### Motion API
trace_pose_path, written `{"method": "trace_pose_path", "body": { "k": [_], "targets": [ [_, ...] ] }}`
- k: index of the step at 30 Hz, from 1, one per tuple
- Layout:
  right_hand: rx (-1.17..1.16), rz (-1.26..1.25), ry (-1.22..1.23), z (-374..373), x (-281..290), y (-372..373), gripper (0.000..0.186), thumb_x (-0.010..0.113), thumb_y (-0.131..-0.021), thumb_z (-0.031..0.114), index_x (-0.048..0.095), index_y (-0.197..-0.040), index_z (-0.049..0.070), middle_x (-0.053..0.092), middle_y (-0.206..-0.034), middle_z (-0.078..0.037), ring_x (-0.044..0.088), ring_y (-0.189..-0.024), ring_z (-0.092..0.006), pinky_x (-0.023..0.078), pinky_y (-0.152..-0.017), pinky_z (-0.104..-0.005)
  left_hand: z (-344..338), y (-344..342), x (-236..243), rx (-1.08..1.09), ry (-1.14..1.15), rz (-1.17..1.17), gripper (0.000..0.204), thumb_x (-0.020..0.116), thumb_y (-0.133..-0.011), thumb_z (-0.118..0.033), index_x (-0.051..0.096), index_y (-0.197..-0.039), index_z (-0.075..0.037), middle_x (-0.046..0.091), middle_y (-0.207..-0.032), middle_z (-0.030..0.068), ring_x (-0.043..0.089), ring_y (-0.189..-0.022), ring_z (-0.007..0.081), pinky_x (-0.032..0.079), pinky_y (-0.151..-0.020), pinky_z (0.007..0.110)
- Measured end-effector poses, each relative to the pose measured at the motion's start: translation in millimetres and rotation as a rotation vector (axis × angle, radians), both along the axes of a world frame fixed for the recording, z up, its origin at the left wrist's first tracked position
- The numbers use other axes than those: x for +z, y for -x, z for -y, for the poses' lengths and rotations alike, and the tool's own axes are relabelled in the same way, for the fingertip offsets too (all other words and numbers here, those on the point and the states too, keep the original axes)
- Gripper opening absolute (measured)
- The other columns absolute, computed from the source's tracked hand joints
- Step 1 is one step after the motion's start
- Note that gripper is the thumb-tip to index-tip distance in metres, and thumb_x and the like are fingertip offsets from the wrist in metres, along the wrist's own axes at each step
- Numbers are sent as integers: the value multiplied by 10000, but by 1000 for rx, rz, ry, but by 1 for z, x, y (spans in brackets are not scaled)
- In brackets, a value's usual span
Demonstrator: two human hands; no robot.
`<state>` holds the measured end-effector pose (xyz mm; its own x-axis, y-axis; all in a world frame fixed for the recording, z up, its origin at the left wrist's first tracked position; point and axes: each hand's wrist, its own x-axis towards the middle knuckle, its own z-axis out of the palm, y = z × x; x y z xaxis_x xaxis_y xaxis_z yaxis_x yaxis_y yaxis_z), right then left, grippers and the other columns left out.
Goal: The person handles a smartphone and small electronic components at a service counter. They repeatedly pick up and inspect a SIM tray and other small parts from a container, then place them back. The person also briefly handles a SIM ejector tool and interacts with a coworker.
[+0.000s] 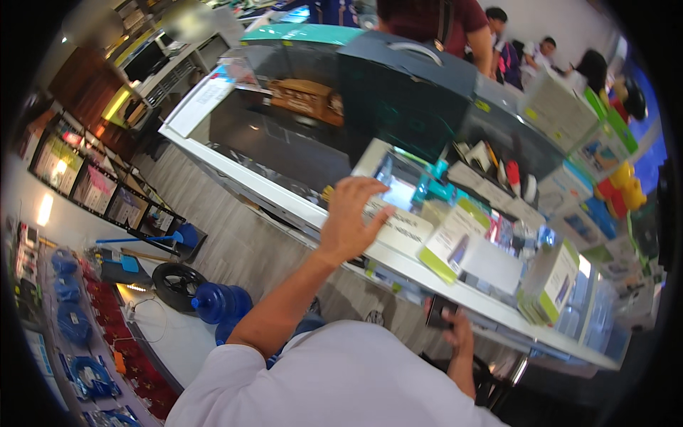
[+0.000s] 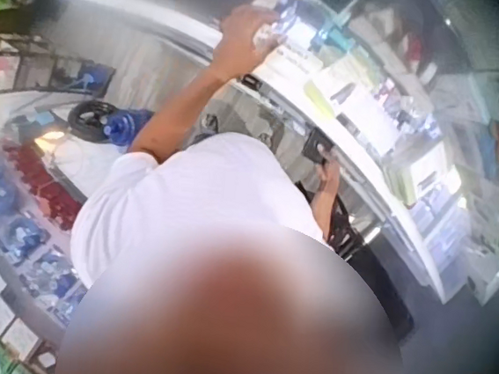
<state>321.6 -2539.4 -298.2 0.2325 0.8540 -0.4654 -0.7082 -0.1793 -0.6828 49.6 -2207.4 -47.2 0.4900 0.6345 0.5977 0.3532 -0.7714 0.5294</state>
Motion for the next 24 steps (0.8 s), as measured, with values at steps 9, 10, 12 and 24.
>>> {"method": "trace_pose_path", "body": {
  "k": [9,10,12,24],
  "targets": [
    [302,-306,215,-79,2,176,1100,323,-966,893,507,-1510,-45,676,-1368,-300,716,-1202,-395,563,-1072,-520,-20,119,18,-318,130,75,381,755,-967,-232,700,-1313,-83,639,-1382,119,500,-1365,362,338,-1194,483],
    [312,-336,247,-92,3,198,1027,271,-1024,831,498,-1527,-36,681,-1372,-282,714,-1217,-387,569,-1075,-476,-30,147,20,-336,163,93,350,751,-970,-227,712,-1288,-86,669,-1342,111,535,-1333,350,346,-1180,481],
    [474,-214,176,-130,11,241,923,250,-1089,732,469,-1554,-35,669,-1389,-288,704,-1242,-392,560,-1104,-452,-51,215,21,-317,241,89,326,748,-976,-236,726,-1269,-93,690,-1299,103,561,-1296,332,361,-1162,467],
    [937,-190,-178,-491,110,576,816,336,-1122,666,510,-1537,-14,705,-1356,-230,735,-1172,-266,584,-1044,-373,-116,602,-10,483,331,153,293,646,-1057,-268,714,-1187,-14,688,-1212,161,625,-1167,334,461,-1062,433]
  ]
}}
